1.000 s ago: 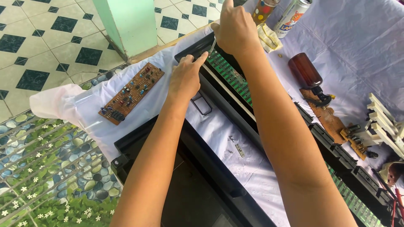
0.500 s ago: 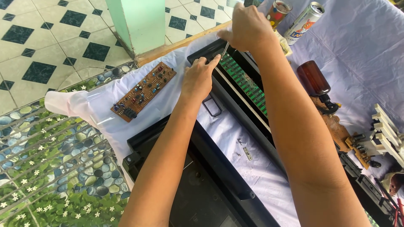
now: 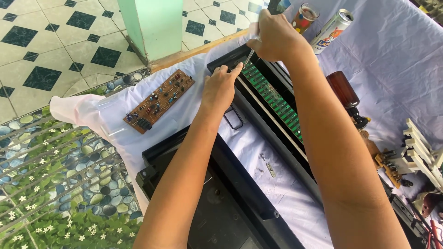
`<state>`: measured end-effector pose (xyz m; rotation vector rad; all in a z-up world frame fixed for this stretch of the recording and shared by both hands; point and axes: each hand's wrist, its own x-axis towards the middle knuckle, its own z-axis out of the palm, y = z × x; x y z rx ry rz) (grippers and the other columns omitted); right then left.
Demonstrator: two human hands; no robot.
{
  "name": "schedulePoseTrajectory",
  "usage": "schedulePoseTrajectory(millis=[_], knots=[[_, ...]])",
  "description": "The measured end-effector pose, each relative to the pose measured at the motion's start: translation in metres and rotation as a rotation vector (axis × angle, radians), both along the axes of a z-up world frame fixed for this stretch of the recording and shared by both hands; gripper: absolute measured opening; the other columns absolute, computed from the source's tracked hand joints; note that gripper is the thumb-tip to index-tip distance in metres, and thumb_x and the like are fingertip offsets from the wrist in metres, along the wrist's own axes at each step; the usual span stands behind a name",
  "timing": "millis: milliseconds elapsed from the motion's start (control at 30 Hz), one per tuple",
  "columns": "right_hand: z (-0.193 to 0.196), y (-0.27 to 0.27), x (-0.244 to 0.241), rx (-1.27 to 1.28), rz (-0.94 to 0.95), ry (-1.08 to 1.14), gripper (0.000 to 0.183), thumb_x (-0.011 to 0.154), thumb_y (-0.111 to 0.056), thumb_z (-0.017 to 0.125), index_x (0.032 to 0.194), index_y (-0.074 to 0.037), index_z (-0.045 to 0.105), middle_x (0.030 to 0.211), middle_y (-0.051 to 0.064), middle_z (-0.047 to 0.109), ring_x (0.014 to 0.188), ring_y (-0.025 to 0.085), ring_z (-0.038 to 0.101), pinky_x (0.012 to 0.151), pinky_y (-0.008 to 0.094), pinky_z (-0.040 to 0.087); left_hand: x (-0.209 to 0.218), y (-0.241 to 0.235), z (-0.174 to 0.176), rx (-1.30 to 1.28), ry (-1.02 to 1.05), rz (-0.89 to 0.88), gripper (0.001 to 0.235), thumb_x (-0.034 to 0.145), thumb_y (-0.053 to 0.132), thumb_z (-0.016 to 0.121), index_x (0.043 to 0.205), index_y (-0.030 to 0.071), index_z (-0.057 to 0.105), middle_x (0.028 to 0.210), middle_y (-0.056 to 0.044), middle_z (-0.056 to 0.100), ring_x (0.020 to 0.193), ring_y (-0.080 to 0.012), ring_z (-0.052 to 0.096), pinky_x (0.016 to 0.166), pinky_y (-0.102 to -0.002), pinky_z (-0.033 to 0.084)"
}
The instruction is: The person uses a screwdriver to fasten screws into a black plastic casing and a long green circuit board assembly on a table. They manipulate small metal brackets and screws while working on the electronic components.
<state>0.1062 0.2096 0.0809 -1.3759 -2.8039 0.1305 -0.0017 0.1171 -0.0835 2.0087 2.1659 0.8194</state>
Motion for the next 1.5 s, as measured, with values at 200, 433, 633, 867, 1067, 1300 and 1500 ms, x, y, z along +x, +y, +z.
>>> schedulePoseTrajectory(millis=[200,433,633,867,1067,1300,1500], knots=[[-0.025,0.029,0.017,0.092,0.16,0.131,0.023,0.101,-0.023,0.069,0.103,-0.004,0.057,0.09,0.023,0.059,0.105,0.04,0.048,0.075,0.052,0.045,0.0,0.0,0.002,-0.017,-0.011,0.004,0.074,0.09,-0.013,0.044,0.153,0.025,0.049,0.112,-0.012,0.063,0.105,-0.0327,0.06,0.08,-0.053,0.052],[0.004,0.0,0.006,-0.041,0.063,-0.011,0.022,0.098,-0.023,0.067,0.113,-0.01,0.057,0.102,0.017,0.061,0.111,0.035,0.048,0.082,0.05,0.042,-0.001,0.003,-0.002,-0.023,-0.012,0.003,0.075,0.09,-0.013,0.042,0.153,0.026,0.048,0.112,-0.013,0.063,0.105,-0.0335,0.06,0.078,-0.052,0.052],[-0.021,0.031,0.017,0.115,0.073,0.08,0.036,0.106,-0.033,0.069,0.11,0.0,0.056,0.101,0.029,0.058,0.097,0.046,0.055,0.07,0.058,0.048,-0.001,-0.002,0.006,-0.037,-0.029,0.006,0.074,0.091,-0.014,0.04,0.153,0.025,0.048,0.114,-0.013,0.063,0.107,-0.0333,0.059,0.078,-0.052,0.052],[0.002,-0.003,0.01,-0.027,0.066,0.009,0.028,0.097,-0.029,0.068,0.111,-0.008,0.054,0.104,0.016,0.061,0.097,0.036,0.055,0.079,0.05,0.045,0.0,-0.003,0.004,-0.042,-0.034,0.001,0.073,0.092,-0.013,0.043,0.154,0.026,0.047,0.114,-0.013,0.063,0.109,-0.0327,0.059,0.083,-0.055,0.052],[-0.015,0.018,0.015,0.069,0.127,0.067,0.024,0.104,-0.023,0.068,0.108,-0.003,0.056,0.096,0.024,0.057,0.092,0.04,0.052,0.07,0.053,0.046,0.0,0.001,-0.001,-0.012,-0.012,0.012,0.071,0.092,-0.011,0.043,0.152,0.026,0.049,0.112,-0.012,0.063,0.106,-0.0322,0.06,0.079,-0.054,0.053],[0.003,-0.002,0.0,0.006,0.128,-0.043,0.022,0.102,-0.019,0.068,0.113,-0.004,0.056,0.094,0.017,0.069,0.105,0.037,0.055,0.077,0.052,0.046,0.0,0.002,-0.001,-0.038,-0.02,0.013,0.07,0.093,-0.009,0.042,0.153,0.027,0.048,0.114,-0.012,0.062,0.108,-0.0317,0.059,0.084,-0.059,0.052],[-0.022,0.025,0.002,0.133,0.113,0.041,0.028,0.104,-0.025,0.072,0.106,-0.001,0.056,0.091,0.026,0.06,0.082,0.043,0.057,0.061,0.055,0.048,-0.001,0.003,-0.004,-0.011,-0.002,0.019,0.069,0.093,-0.009,0.042,0.152,0.027,0.049,0.113,-0.011,0.063,0.106,-0.0317,0.059,0.081,-0.056,0.053]])
